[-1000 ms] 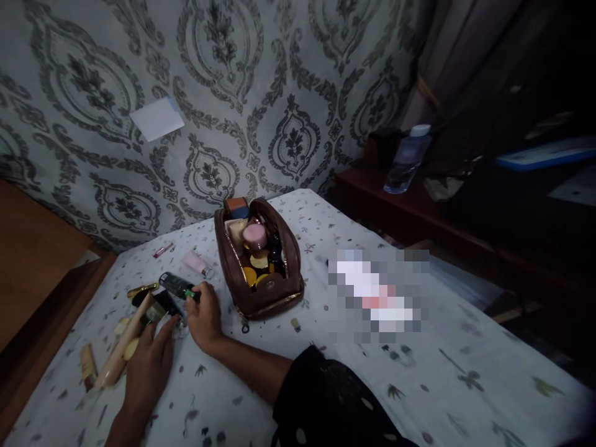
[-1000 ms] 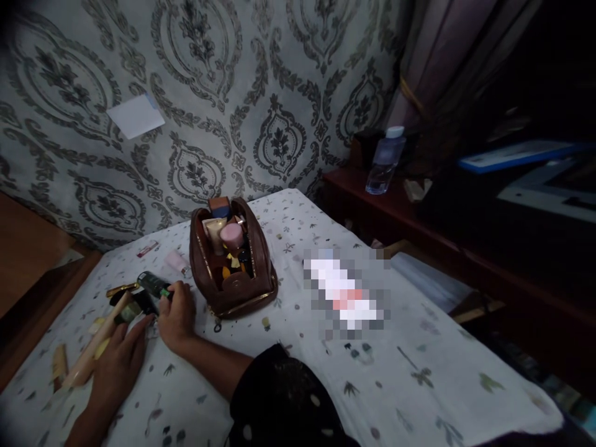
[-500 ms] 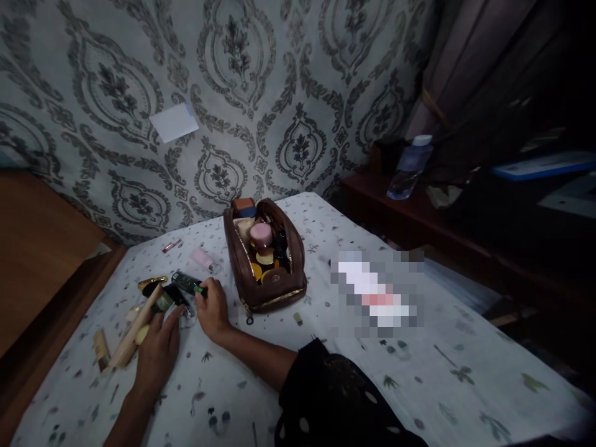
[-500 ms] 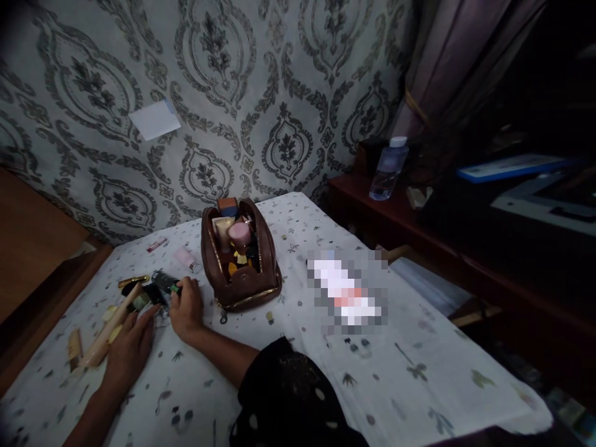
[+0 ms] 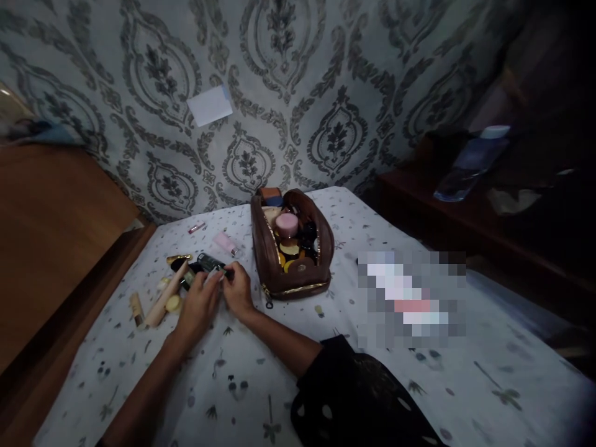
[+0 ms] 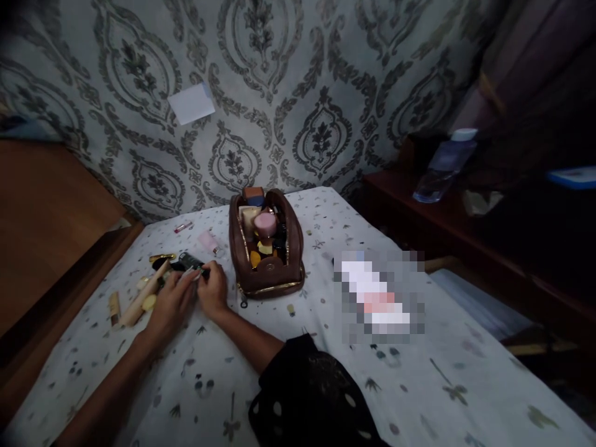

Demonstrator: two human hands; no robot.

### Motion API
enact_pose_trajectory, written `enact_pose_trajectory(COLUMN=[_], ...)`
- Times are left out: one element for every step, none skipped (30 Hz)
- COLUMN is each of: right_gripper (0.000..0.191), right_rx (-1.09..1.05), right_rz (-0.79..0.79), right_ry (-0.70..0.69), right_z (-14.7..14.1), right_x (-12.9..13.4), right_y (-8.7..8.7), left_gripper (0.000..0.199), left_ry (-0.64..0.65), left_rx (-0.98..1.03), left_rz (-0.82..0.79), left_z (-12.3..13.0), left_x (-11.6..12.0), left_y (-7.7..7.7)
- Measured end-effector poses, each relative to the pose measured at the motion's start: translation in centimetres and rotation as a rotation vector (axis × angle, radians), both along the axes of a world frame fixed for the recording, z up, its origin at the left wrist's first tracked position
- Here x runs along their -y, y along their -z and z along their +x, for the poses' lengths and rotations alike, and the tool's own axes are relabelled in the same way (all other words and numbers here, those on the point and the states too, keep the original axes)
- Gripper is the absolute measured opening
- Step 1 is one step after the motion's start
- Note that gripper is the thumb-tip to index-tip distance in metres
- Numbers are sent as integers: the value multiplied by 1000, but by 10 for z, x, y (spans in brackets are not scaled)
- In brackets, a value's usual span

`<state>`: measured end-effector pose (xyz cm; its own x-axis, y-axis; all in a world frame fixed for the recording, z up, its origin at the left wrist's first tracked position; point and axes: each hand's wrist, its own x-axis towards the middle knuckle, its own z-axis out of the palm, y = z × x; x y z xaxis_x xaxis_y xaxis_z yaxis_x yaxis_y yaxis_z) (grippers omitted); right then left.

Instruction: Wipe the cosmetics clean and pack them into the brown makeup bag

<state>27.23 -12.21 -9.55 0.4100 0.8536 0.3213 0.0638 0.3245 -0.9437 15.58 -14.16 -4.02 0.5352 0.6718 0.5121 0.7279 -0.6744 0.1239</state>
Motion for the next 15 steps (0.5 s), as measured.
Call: enact_pose_trajectory(right_gripper=[14, 14, 13, 11, 9, 8, 8, 9, 10, 11, 11, 11, 11, 11, 12], right_rx=[-10, -20, -30, -39, -47, -55, -62, -69, -76, -84, -91, -100, -109, -118, -127], right_rz=[-5, -11, -17, -23, -27, -29, -30, -30, -30, -29, -29, -29, -30, -33, -35], right_ry=[1, 5, 10, 16, 22, 26, 28, 30, 30, 30, 28, 25, 21, 17, 13], right_z=[1, 1, 2, 2, 3, 3, 3, 2, 2, 2, 1, 1, 2, 2, 2], right_x=[-1, -1, -2, -3, -3, -4, -4, -4, -5, -5, -6, -6, -6, -7, -6], right_y=[1, 2, 3, 4, 4, 5, 5, 5, 5, 6, 6, 6, 6, 7, 7], left_gripper=[35, 35, 36, 37, 37, 38, 38, 38, 38, 38, 39, 39, 38, 38, 38], left_ry=[-2, -13, -26, -41, -52, -58, -59, -58, -53, -44, -35, -29, -26, -24, -24], left_rx=[-23, -49, -74, -96, -114, -125, -128, -130, -132, -137, -142, -147, -149, -148, -143], left_rz=[-13, -27, -41, -55, -71, -88, -103, -115, -126, -136, -146, -158, -173, -188, -201], left_z=[4, 8, 10, 11, 12, 11, 10, 10, 9, 8, 8, 9, 9, 10, 11], left_x=[-2, -5, -7, -10, -13, -17, -20, -24, -27, -30, -32, -33, -34, -35, -36], left_y=[0, 1, 1, 1, 1, 0, -1, -2, -4, -5, -7, -8, -10, -11, -11])
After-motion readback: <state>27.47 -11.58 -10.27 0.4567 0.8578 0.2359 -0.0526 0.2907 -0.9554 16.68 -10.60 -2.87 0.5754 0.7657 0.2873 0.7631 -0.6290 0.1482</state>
